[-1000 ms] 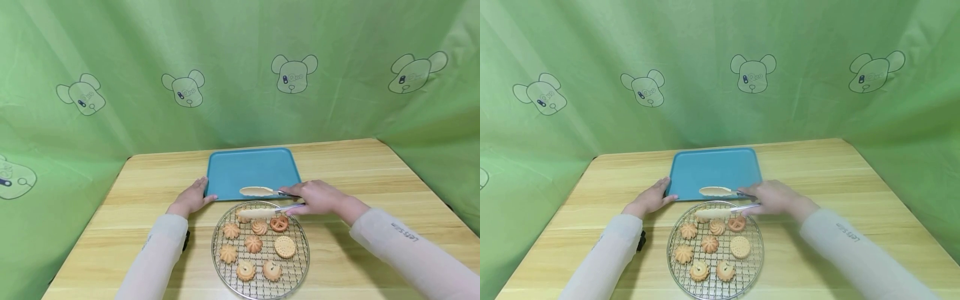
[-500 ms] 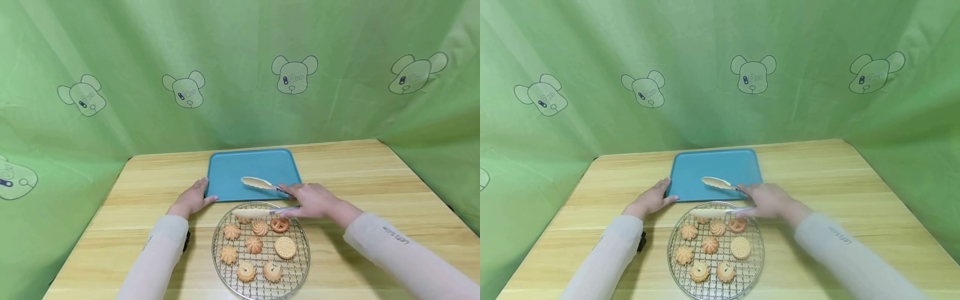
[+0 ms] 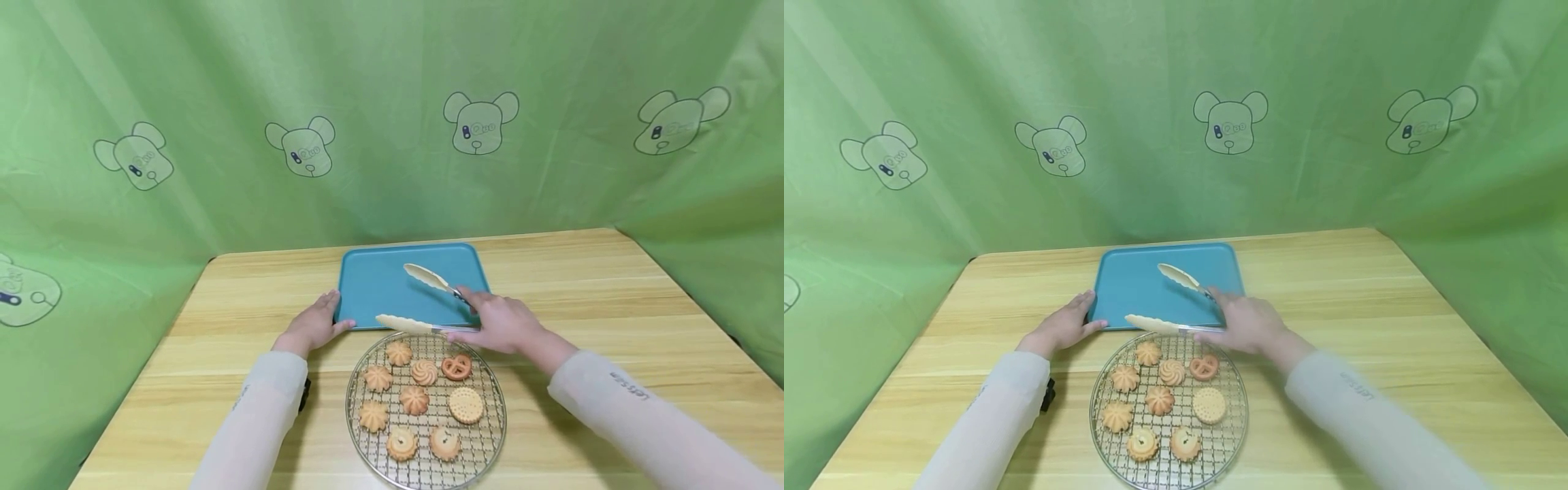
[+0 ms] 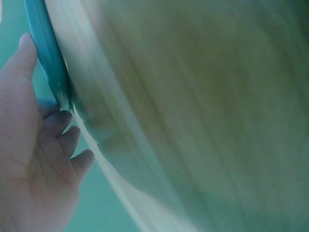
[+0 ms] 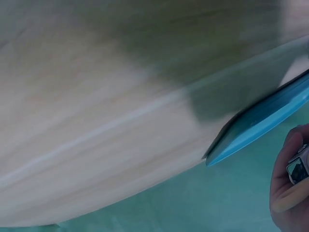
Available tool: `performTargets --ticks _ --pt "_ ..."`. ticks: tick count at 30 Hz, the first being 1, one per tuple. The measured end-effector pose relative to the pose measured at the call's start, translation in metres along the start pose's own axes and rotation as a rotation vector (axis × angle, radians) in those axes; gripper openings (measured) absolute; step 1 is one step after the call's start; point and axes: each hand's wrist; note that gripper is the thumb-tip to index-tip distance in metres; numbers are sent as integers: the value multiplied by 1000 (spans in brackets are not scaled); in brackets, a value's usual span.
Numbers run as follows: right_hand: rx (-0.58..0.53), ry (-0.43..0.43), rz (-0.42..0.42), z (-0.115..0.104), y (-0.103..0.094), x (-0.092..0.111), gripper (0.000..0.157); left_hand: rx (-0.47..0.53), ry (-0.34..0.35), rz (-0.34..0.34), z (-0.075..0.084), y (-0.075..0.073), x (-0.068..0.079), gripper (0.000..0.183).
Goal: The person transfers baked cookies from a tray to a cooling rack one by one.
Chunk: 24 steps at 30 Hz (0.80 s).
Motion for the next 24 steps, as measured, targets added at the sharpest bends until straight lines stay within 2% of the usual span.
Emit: performTargets --ticks 8,24 --pt "-36 57 65 1 3 -5 105 1 5 6 -1 0 -1 84" --pt "-128 252 51 12 -1 -11 116 9 9 5 2 -1 3 83"
Point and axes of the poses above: each hand's wrist, its own x-axis away from the middle knuckle, its own y-axis out of the palm, z = x × y, and after that the axes turned 14 degrees about -z, right-handed
